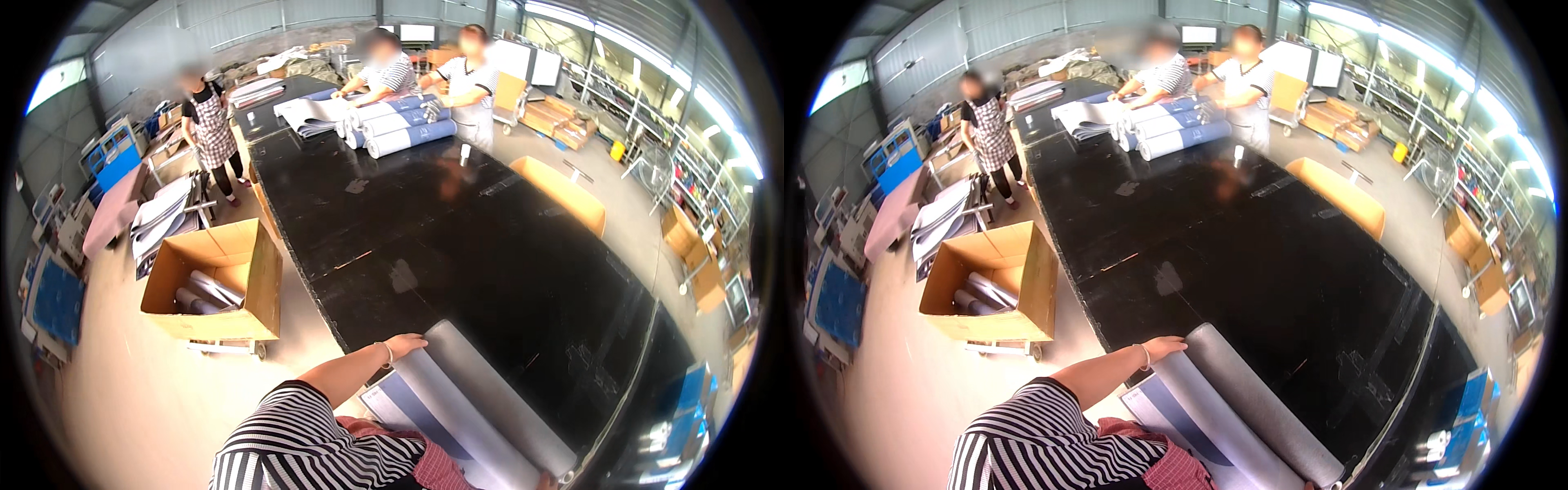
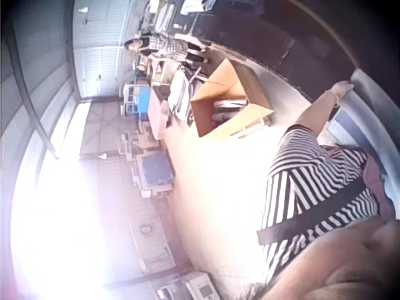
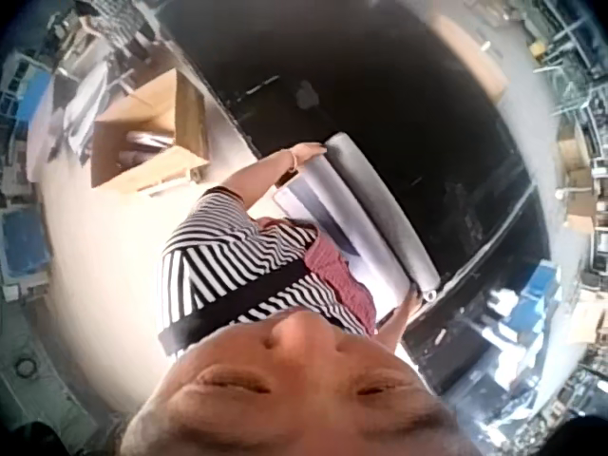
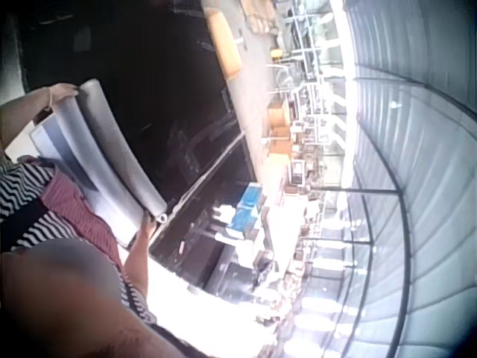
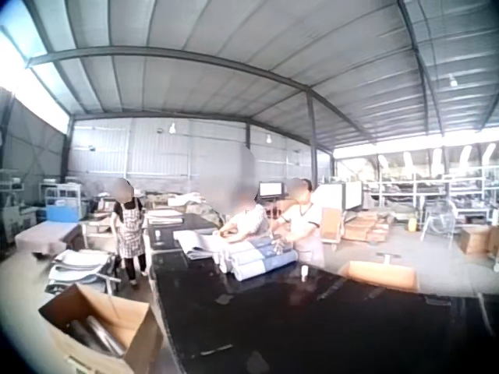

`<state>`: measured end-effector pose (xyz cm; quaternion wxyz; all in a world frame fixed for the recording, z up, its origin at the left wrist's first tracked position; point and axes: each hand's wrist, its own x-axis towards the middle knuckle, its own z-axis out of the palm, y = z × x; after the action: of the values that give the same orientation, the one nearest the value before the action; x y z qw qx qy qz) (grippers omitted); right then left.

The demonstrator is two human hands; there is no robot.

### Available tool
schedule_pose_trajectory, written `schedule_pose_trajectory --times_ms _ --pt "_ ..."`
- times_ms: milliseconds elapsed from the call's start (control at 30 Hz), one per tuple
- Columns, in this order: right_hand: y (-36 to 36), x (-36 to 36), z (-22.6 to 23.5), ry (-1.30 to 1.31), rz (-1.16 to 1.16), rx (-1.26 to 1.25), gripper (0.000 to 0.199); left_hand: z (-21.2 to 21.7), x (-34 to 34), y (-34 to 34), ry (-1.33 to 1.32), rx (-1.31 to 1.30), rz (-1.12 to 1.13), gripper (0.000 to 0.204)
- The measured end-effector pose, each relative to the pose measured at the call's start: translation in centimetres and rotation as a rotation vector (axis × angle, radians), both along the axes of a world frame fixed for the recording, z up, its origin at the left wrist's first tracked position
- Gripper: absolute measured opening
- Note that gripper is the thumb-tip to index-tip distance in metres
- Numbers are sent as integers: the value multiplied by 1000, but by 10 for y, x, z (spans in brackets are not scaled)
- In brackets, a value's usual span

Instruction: The person rolls up several pieces of gray foam material, secures them with tape, and then stacks the rolled items onto a pallet in a manufacturing facility.

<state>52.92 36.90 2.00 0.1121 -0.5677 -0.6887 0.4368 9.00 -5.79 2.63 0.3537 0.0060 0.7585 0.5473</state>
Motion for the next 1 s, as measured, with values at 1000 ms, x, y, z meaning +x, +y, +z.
schedule_pose_trajectory --times_ms 1000 --pt "39 -43 120 -24 89 110 62 54 -54 15 385 -247 -72 28"
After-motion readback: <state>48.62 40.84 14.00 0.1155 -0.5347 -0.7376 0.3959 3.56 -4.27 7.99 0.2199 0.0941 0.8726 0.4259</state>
